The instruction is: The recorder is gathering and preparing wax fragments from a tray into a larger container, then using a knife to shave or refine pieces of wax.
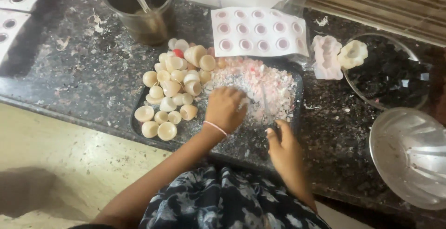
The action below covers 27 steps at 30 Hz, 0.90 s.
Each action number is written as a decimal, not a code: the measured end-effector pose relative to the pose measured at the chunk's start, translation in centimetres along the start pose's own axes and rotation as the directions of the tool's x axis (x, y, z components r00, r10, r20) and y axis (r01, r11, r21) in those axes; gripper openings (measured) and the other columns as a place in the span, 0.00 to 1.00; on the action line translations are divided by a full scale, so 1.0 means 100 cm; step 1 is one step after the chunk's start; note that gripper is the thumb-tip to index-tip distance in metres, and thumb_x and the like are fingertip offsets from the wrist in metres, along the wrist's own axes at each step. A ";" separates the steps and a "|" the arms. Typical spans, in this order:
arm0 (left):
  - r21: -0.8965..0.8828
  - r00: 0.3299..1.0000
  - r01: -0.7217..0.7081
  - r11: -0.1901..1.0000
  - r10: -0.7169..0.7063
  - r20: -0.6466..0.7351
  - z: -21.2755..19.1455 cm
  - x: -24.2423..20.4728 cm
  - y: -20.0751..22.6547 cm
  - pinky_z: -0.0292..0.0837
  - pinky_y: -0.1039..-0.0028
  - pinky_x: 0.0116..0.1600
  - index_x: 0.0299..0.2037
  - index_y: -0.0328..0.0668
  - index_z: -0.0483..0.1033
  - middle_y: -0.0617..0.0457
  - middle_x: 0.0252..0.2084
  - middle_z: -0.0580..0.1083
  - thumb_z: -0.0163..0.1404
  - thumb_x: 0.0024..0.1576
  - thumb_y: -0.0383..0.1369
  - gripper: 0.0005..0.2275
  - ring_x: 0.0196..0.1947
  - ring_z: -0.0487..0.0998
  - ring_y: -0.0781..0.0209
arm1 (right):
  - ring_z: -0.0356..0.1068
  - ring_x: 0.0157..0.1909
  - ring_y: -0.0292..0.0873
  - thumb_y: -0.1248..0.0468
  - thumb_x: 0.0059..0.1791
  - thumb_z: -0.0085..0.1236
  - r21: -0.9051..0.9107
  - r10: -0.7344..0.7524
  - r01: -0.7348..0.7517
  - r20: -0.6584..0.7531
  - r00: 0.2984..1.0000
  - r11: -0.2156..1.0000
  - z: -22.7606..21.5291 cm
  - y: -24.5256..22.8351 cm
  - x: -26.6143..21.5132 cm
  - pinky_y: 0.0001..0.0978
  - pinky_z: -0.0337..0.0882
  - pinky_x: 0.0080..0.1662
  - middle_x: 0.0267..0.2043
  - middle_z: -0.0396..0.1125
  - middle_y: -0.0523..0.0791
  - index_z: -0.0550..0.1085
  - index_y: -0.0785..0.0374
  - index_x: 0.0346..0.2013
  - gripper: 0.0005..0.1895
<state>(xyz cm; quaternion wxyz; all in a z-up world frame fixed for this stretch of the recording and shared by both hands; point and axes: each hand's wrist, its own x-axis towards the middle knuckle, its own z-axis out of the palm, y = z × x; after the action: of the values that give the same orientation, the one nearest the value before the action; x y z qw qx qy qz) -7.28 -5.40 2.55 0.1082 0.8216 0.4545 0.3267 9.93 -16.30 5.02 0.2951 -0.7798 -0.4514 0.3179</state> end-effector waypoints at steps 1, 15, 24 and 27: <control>-0.022 0.994 0.042 0.999 -0.044 -0.095 -0.008 -0.005 -0.007 0.65 0.56 0.48 0.39 0.43 0.77 0.48 0.39 0.76 0.56 0.52 0.33 0.07 0.43 0.74 0.47 | 0.73 0.24 0.45 0.54 0.52 0.54 -0.048 0.036 -0.035 0.020 0.999 0.998 0.003 -0.006 -0.004 0.37 0.72 0.32 0.27 0.73 0.51 0.69 0.56 0.60 0.22; 0.045 0.993 0.100 0.994 -0.098 -0.062 -0.002 -0.041 -0.039 0.67 0.56 0.46 0.34 0.43 0.75 0.49 0.34 0.77 0.55 0.54 0.34 0.05 0.40 0.76 0.47 | 0.76 0.42 0.60 0.59 0.54 0.49 -0.342 -0.333 0.343 0.089 0.939 0.875 0.059 -0.032 -0.018 0.50 0.75 0.43 0.51 0.73 0.54 0.65 0.54 0.64 0.22; 0.022 0.997 0.075 0.997 -0.074 -0.030 -0.003 -0.038 -0.045 0.68 0.56 0.47 0.32 0.42 0.77 0.48 0.34 0.76 0.56 0.53 0.33 0.04 0.40 0.75 0.46 | 0.76 0.39 0.56 0.64 0.53 0.48 -0.365 -0.344 0.360 0.111 0.933 0.859 0.069 -0.027 -0.019 0.48 0.76 0.41 0.47 0.73 0.50 0.61 0.46 0.71 0.30; 0.014 0.997 0.069 0.998 -0.069 -0.017 -0.012 -0.034 -0.041 0.68 0.55 0.47 0.30 0.42 0.77 0.48 0.32 0.76 0.56 0.52 0.33 0.04 0.40 0.75 0.45 | 0.76 0.37 0.54 0.65 0.53 0.47 -0.386 -0.334 0.359 0.134 0.933 0.850 0.071 -0.025 -0.016 0.46 0.77 0.39 0.45 0.73 0.49 0.59 0.46 0.72 0.32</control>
<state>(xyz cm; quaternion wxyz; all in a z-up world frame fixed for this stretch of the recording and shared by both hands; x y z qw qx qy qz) -12.07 -5.95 0.00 0.1096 0.8034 0.4858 0.3263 2.59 -15.39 2.83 0.1659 -0.7192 -0.6493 0.1834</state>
